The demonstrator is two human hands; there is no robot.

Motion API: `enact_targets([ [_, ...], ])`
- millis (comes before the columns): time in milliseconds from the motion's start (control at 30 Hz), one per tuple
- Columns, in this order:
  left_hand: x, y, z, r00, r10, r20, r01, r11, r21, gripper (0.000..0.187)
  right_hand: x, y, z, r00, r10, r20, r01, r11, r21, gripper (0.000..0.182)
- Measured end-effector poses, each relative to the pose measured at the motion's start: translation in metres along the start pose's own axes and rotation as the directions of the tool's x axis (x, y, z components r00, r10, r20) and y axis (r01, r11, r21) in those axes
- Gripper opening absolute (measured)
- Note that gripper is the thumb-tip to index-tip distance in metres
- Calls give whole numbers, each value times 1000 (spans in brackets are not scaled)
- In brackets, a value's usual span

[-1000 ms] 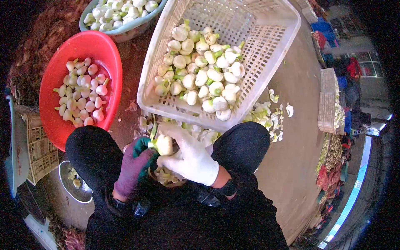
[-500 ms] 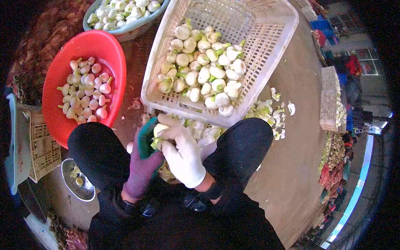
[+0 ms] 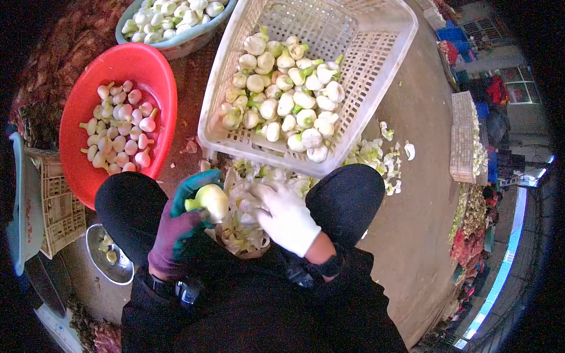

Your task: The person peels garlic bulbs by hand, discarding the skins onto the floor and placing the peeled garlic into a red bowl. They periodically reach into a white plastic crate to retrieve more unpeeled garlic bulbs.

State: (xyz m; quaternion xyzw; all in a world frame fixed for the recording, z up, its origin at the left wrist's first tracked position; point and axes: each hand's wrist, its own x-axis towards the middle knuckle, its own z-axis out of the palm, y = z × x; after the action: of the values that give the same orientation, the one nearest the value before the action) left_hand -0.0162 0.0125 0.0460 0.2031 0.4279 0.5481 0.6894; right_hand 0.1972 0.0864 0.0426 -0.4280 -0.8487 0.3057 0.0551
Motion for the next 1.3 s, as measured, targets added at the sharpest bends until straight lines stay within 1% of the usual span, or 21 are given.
enact_targets([
  [33,2,0,-1,1000,-10,17,9,1000,30,59,5,-11,-8,1000,-1,3,1,1000,-1,33],
  [100,0,-5,-1,999,-32,34,30,998,63,62,12,-39,-24,969,-150,-195,191,958,215,37],
  [167,3,-11,-2,992,-6,123,-30,956,292,70,17,-43,-17,975,-168,-149,201,948,246,39],
  [200,2,-9,-1,992,-5,123,-32,956,292,70,19,-44,-15,978,-188,-95,207,939,275,42],
  [267,-2,-3,2,986,63,152,-134,844,520,78,21,-41,-11,963,-235,-132,264,924,276,40],
  [333,-6,-6,8,987,114,109,-154,853,498,81,17,-41,-11,970,-204,-133,226,957,181,35],
  [400,-5,-10,8,975,191,109,-218,767,604,81,16,-41,-9,959,-232,-163,264,939,221,32],
  [467,-6,-8,8,982,148,114,-187,783,593,82,15,-44,-6,948,-256,-191,301,918,259,29],
  [600,-5,-6,7,989,38,146,-101,888,448,83,9,-52,-1,956,-217,-197,257,944,207,22],
  [733,-5,-8,3,992,-30,125,-27,902,431,83,11,-48,4,959,-146,-245,199,959,204,19],
  [800,-6,-22,12,965,262,4,-245,898,366,80,12,-47,3,963,-95,-251,147,970,194,18],
  [833,-6,-26,15,928,371,22,-334,806,489,77,11,-48,3,960,-65,-272,135,959,247,18],
  [933,-7,-41,19,906,423,-36,-337,770,542,73,11,-48,6,953,-40,-299,137,941,309,17],
  [1000,-11,-33,16,924,383,-9,-319,782,536,67,8,-46,6,946,-48,-320,154,936,316,16],
  [1033,-14,-27,13,984,178,-12,-170,957,237,65,7,-38,11,946,-46,-320,152,937,313,16],
  [1067,-16,-23,13,998,-25,55,29,997,-75,62,9,-22,18,945,-75,-318,134,977,167,13],
  [1100,-19,-21,15,988,35,153,-37,999,8,61,10,-13,22,946,-100,-309,111,994,19,11],
  [1133,-21,-16,15,975,28,222,-26,1000,-11,62,12,-13,18,978,64,-196,-21,976,215,10],
  [1200,-22,-7,12,951,-213,223,266,933,-243,64,10,-8,15,998,-38,-44,46,979,197,11],
  [1233,-18,-6,11,951,-213,225,265,934,-238,64,11,-10,6,998,-39,-51,48,979,197,11],
  [1300,-13,-9,10,995,-93,26,91,992,86,63,12,-19,-13,999,38,-27,-30,970,241,14],
])
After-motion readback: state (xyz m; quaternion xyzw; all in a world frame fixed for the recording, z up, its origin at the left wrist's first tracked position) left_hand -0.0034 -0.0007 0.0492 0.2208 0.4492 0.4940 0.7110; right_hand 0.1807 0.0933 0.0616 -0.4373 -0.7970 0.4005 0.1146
